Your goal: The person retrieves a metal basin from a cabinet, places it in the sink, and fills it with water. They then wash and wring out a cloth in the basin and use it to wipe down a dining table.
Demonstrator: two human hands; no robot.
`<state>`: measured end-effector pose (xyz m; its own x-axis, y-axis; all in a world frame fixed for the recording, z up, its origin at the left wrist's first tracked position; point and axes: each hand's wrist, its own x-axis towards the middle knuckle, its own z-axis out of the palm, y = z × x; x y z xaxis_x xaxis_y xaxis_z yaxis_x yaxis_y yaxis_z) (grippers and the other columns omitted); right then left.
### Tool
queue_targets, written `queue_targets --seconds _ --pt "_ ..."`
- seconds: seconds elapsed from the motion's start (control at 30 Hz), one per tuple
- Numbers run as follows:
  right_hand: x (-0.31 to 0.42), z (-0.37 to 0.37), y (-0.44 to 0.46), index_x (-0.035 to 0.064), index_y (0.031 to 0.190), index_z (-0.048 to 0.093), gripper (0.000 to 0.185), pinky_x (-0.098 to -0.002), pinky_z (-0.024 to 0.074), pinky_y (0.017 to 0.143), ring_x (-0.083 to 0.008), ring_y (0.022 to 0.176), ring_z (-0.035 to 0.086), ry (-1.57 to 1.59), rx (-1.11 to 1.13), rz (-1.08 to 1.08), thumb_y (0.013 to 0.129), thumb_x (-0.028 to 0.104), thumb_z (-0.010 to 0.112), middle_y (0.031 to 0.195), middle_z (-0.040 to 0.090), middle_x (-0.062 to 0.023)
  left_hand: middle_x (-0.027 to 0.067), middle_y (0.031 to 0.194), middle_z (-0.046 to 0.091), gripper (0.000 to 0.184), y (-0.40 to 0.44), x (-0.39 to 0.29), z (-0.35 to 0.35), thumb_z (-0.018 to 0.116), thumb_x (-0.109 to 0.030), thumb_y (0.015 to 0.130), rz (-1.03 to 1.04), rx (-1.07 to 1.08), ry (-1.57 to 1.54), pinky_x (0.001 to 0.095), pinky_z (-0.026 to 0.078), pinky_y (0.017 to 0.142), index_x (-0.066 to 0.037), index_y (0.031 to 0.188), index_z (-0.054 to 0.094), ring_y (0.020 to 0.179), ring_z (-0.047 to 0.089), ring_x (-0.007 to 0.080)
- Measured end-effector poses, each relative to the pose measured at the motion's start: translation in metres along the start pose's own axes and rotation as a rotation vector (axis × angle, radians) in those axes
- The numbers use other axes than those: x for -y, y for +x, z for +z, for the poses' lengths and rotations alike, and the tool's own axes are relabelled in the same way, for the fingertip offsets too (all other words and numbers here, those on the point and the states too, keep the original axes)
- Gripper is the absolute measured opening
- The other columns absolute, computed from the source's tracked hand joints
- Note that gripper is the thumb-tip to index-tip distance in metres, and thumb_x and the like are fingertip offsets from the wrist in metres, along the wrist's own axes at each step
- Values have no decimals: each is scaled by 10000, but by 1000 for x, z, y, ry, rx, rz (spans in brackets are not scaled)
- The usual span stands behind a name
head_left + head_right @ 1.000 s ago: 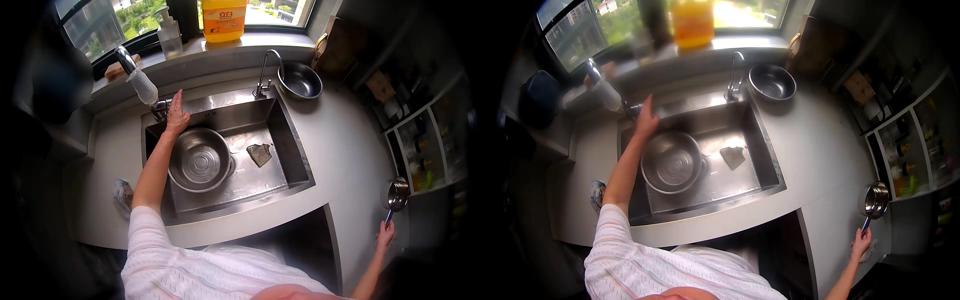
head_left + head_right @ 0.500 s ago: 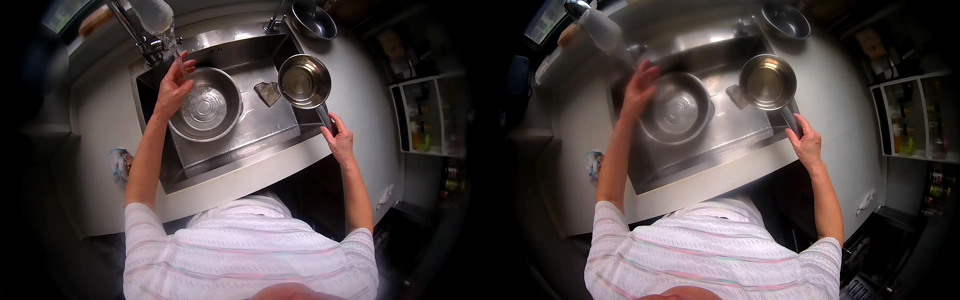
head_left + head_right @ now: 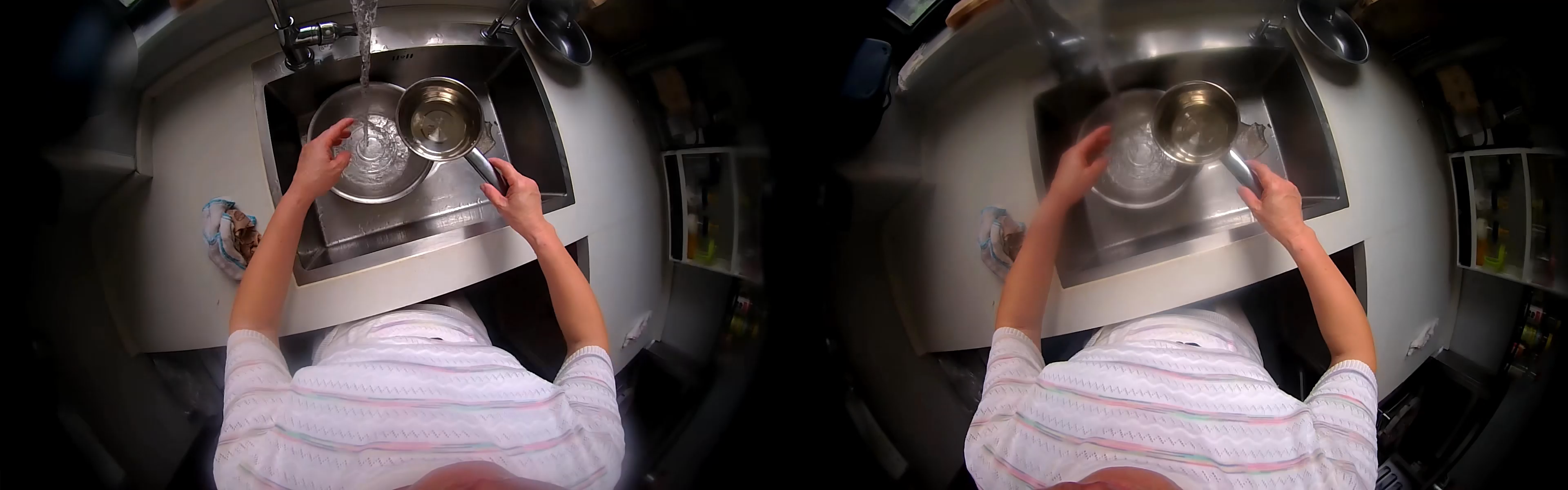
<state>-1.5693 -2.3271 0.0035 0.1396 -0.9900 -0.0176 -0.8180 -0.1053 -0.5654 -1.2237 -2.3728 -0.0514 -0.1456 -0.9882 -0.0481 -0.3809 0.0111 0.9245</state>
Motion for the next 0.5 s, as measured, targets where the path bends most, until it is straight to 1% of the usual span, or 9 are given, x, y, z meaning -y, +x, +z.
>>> queue_targets --seconds 0.03,0.07,0.13,0.17,0.2,0.23,0.3,0.4,0.5 --pt "4 4 5 88 1128 549 402 -372 473 644 -287 684 612 -15 51 46 754 176 667 751 622 -141 117 1113 604 568 -7 -2 3 557 -35 740 43 -24 134 287 456 815 -123 1292 456 941 590 208" --pt "4 3 7 60 1135 551 424 -313 498 664 -243 694 641 -1 102 78 758 199 687 782 648 -136 119 1114 603 563 -9 0 7 554 -19 740 91 -36 212 286 452 820 -111 1287 460 949 589 206" --pt "3 5 5 22 1139 540 445 -316 497 616 -240 615 609 93 123 106 762 229 656 774 639 -165 123 1114 601 553 -25 14 7 548 13 740 113 -37 232 285 444 831 -88 1278 470 965 587 201" --pt "-5 10 5 1 1129 536 439 -302 475 523 -198 545 570 319 168 198 770 234 635 731 622 -135 125 1115 600 548 -28 18 10 545 29 740 99 -19 224 285 440 836 -76 1273 474 973 586 199" --pt "-1 7 3 3 1082 547 389 -278 427 431 -143 483 524 621 311 406 782 240 620 681 581 -77 127 1115 599 544 -32 24 10 541 45 740 71 3 213 284 435 842 -64 1269 479 982 585 197" --pt "0 6 2 22 1002 556 296 -261 391 388 -96 442 476 757 387 479 813 246 604 645 532 -33 122 1140 589 550 -36 18 12 547 42 748 23 51 244 278 432 845 -72 1281 469 994 575 180" --pt "-11 22 -3 42 903 548 212 -261 384 368 -83 424 461 985 448 523 856 247 573 631 520 -23 129 1167 574 555 -46 1 24 554 41 751 -125 107 274 284 426 855 -79 1286 465 1012 565 188" --pt "-3 7 -21 71 855 521 183 -242 379 366 -62 427 449 1347 531 630 897 248 536 631 515 -9 136 1192 558 538 -51 -16 41 551 35 758 -171 202 335 298 413 886 -63 1281 466 1047 554 210" --pt "-8 -5 -45 76 947 514 187 -225 354 364 -44 424 409 1631 576 597 914 260 513 636 501 2 144 1194 555 513 -47 0 51 543 31 767 38 206 299 310 404 913 -38 1269 468 1071 549 230"
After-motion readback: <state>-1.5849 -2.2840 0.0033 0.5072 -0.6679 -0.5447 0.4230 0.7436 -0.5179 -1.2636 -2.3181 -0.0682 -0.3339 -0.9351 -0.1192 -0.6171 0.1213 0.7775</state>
